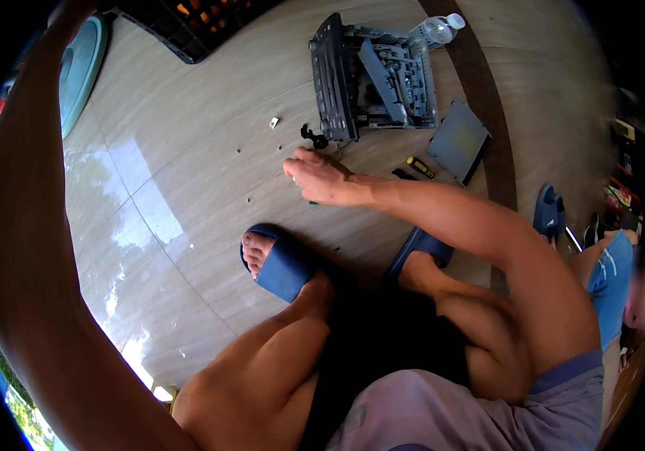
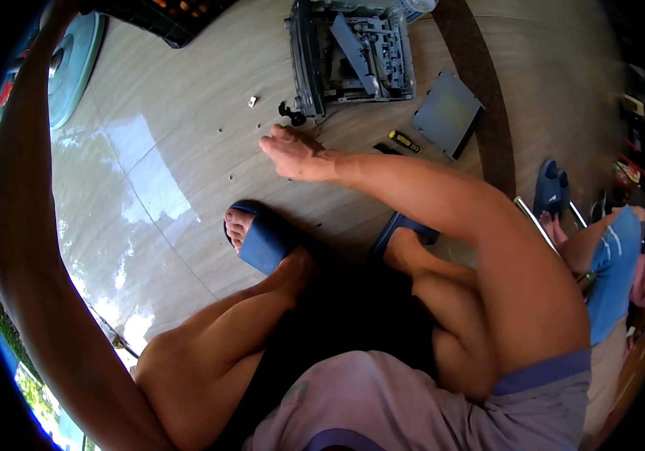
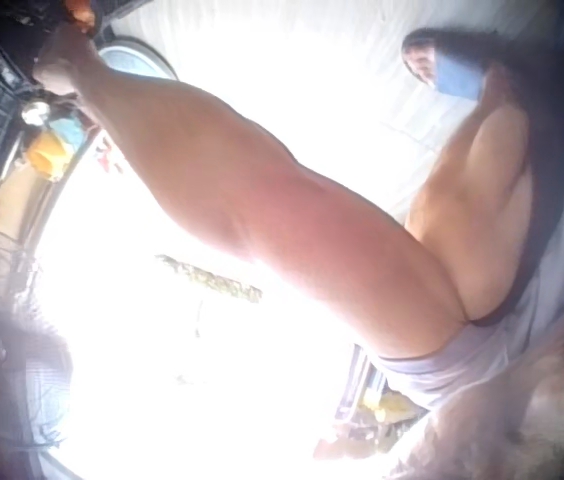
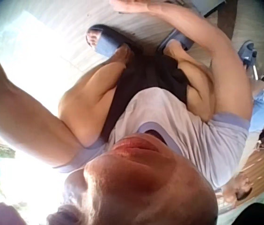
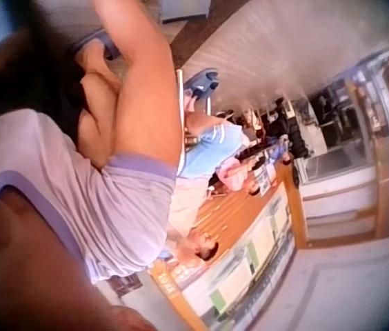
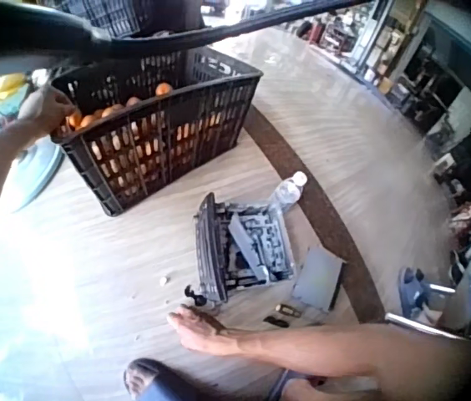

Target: The person assembles an electronic drive unit by fitting metal bracket components together by hand, installing parts into the device housing, and attaching the top cover plate onto the casing.

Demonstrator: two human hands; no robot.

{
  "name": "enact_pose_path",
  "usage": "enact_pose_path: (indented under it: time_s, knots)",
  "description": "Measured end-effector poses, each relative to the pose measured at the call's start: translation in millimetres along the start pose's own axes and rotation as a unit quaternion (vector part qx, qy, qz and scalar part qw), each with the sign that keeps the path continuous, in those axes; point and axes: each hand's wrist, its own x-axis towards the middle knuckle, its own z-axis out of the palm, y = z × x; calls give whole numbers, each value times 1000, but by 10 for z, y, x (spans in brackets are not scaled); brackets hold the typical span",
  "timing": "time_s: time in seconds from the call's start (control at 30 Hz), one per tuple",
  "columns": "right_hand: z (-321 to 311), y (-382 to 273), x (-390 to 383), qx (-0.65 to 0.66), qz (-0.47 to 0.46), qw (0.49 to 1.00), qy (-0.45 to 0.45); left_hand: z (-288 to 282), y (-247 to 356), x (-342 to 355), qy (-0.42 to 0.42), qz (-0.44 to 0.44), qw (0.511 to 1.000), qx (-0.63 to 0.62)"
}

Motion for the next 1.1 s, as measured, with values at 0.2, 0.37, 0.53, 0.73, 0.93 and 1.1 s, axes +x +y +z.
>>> enact_pose_path:
  time_s: [0.2, 0.37, 0.53, 0.73, 0.93, 1.1]
  knots:
    - [-96, 66, -161, -44, -23, 999, -10, 60, 112, 93, -4, -20, 999, 35]
    - [-155, 103, -249, -94, -72, 993, 5, 167, 66, 256, 3, 3, 999, 39]
    - [-212, -140, -115, -116, -39, 990, -75, 194, -305, 527, 11, 71, 994, 87]
    - [-195, -22, -181, -160, -58, 984, -54, 376, -739, 726, -53, 124, 981, 140]
    - [-158, -81, -117, -154, -48, 984, -71, 410, -990, 854, -60, 97, 982, 151]
    - [-137, 159, -201, -158, -153, 975, -13, 479, -988, 861, -46, 158, 975, 147]
